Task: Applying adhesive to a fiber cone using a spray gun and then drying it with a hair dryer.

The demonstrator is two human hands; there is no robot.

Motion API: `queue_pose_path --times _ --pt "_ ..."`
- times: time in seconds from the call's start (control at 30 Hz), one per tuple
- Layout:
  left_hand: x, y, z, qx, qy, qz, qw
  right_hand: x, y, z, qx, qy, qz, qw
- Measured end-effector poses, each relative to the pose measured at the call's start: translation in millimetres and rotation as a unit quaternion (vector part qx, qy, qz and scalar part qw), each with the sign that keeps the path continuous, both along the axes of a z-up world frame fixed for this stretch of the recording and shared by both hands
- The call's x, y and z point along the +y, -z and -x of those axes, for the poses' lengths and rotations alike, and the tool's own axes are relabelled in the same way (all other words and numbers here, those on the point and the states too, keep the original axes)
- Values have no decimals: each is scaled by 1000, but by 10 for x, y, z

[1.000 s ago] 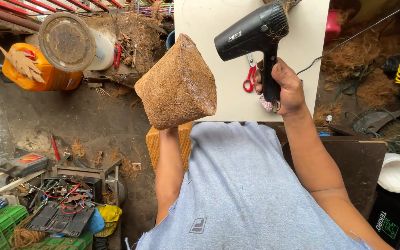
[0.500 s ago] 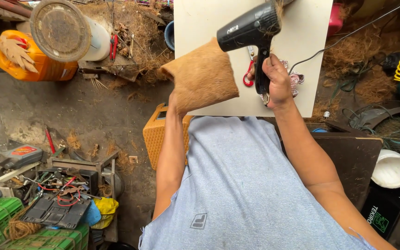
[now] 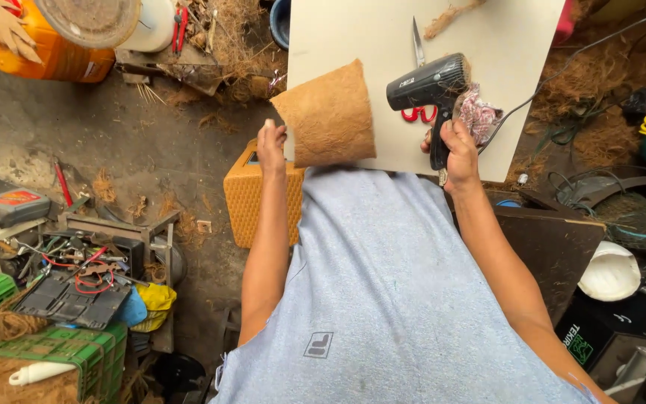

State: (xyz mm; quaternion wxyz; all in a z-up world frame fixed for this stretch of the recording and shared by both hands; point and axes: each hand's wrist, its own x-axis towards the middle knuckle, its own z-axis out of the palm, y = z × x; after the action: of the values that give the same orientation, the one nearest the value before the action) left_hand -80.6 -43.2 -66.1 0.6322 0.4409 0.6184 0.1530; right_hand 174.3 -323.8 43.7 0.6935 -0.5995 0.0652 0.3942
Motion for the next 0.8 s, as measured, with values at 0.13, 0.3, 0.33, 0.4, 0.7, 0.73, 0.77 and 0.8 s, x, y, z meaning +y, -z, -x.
queue_pose_path --times 0.13,0.3,0.33,0.4,0.7,0.73,0.77,0.8 --pt "-138 -363 -397 30 6 32 999 19 4 21 -6 -18 -2 1000" --pt "-294 849 -422 7 -13 -57 998 108 -156 83 -12 -22 -48 999" --pt "-230 854 -412 6 -8 -57 998 124 -219 86 -13 -16 -48 999" --pt "-110 859 -346 -131 -97 -32 986 153 -339 119 -11 0 -75 997" --pt "291 16 -357 -319 -161 101 928 279 -992 86 -127 -69 -110 983" --pt "310 124 -321 -318 -161 100 929 292 -1040 89 -126 -69 -110 984" --pt "330 232 -283 -327 -167 104 924 308 -1088 93 -142 -82 -116 980" --pt "356 343 -250 -335 -172 109 920 330 -1136 95 -158 -95 -120 975"
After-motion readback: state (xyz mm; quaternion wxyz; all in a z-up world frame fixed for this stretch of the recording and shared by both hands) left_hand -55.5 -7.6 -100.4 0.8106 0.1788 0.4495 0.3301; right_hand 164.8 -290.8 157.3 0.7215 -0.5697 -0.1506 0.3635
